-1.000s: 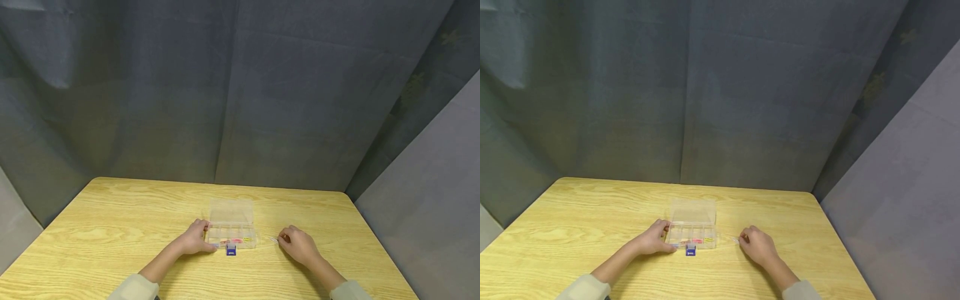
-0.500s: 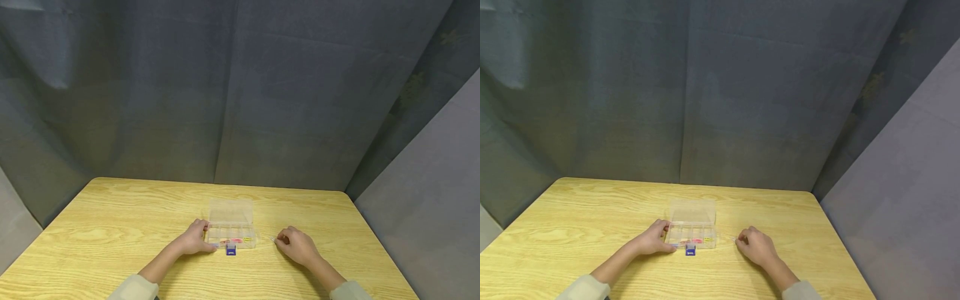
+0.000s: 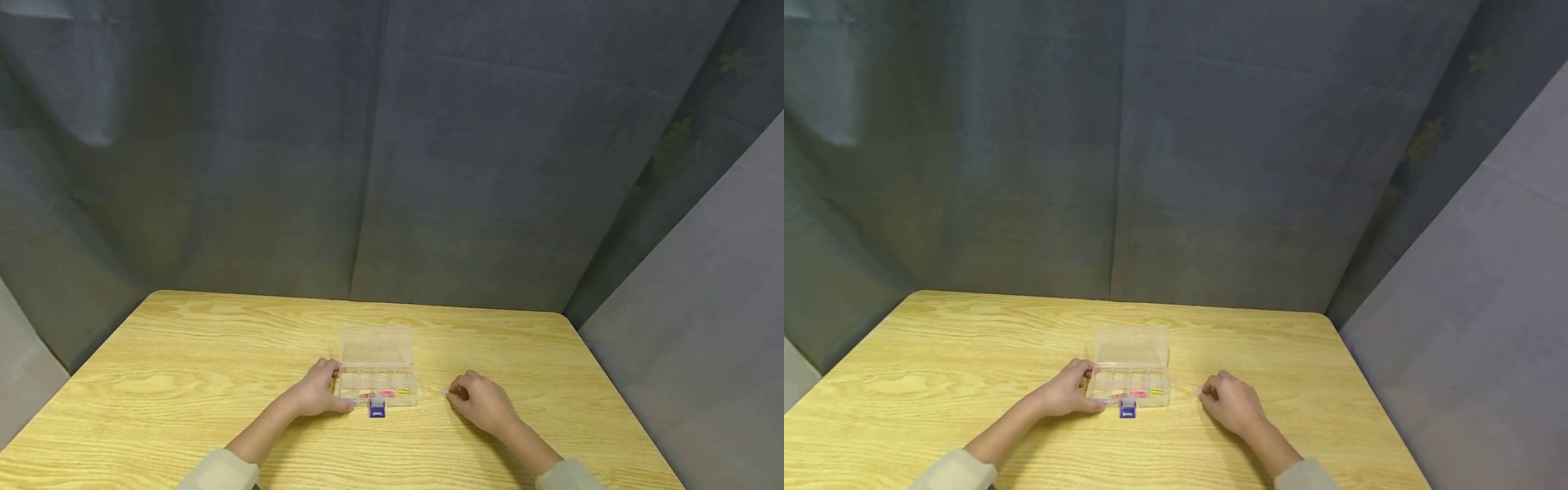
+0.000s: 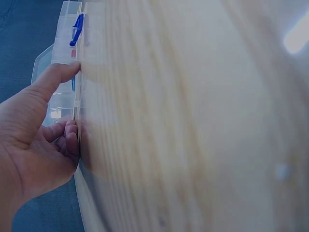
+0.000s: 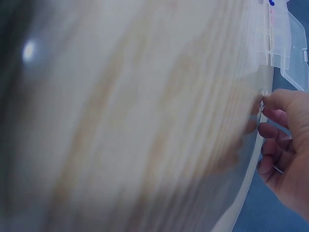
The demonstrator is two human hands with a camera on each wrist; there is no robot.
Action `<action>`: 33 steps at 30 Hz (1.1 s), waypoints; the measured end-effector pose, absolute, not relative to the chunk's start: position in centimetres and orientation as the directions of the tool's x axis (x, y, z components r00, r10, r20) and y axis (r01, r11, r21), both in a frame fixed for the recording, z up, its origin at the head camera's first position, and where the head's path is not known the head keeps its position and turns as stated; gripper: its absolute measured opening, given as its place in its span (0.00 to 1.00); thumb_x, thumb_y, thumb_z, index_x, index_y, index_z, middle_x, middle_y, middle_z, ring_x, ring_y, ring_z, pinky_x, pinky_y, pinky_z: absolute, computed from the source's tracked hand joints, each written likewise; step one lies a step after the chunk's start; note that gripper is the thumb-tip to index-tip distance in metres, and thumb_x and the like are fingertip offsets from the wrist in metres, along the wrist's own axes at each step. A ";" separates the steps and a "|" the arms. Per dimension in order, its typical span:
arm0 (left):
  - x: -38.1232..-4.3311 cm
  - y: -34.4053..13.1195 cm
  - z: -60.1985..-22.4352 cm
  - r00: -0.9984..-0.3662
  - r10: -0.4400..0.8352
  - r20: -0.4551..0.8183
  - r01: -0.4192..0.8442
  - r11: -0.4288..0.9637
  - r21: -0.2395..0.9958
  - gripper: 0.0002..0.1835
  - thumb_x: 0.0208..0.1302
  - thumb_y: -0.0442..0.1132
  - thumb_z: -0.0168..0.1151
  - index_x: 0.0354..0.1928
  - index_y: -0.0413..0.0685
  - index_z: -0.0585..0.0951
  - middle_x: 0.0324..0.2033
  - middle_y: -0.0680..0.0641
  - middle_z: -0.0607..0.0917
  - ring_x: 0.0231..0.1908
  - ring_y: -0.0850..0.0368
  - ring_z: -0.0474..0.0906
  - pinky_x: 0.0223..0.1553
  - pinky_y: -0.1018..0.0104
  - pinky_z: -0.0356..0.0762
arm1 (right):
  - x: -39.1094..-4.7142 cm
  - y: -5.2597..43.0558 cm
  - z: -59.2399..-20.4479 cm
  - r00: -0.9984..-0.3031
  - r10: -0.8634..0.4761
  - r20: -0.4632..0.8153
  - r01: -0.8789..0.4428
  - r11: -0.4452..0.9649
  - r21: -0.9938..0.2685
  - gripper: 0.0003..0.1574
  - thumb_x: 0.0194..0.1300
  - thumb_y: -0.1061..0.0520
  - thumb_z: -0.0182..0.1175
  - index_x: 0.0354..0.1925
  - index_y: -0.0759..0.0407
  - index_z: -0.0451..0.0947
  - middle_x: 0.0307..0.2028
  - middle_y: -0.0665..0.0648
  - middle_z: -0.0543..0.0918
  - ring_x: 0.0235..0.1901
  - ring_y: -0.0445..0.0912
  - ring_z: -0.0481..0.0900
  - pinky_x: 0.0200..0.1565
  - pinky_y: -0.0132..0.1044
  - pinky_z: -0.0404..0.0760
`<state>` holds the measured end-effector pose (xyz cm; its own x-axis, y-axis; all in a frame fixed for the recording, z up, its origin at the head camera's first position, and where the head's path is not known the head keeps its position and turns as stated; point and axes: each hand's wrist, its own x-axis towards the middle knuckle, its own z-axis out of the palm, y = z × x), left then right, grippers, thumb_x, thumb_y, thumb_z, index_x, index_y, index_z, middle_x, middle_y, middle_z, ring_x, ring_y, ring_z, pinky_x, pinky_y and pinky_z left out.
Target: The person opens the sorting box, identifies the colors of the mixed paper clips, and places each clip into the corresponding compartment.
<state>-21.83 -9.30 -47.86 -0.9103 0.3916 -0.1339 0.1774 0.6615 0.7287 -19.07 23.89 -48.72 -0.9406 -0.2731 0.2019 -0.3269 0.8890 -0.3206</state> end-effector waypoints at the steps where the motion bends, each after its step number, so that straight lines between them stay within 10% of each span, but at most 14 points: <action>1: -21.8 -9.3 -47.9 -0.910 0.392 -0.134 0.177 0.661 0.729 0.38 0.46 0.47 0.74 0.56 0.37 0.67 0.47 0.45 0.69 0.45 0.51 0.66 0.45 0.56 0.71 | -19.1 23.9 -48.7 -0.940 -0.274 0.204 -0.328 0.890 -0.318 0.06 0.57 0.53 0.65 0.30 0.54 0.82 0.22 0.42 0.70 0.20 0.33 0.63 0.23 0.24 0.66; 33: -21.7 -9.3 -47.7 -0.905 0.407 -0.125 0.187 0.643 0.743 0.38 0.45 0.45 0.74 0.55 0.35 0.67 0.47 0.43 0.69 0.44 0.51 0.65 0.45 0.55 0.70 | -19.8 22.5 -47.7 -0.926 -0.271 0.261 -0.340 0.901 -0.269 0.05 0.59 0.53 0.64 0.30 0.53 0.83 0.19 0.42 0.66 0.16 0.34 0.59 0.18 0.25 0.60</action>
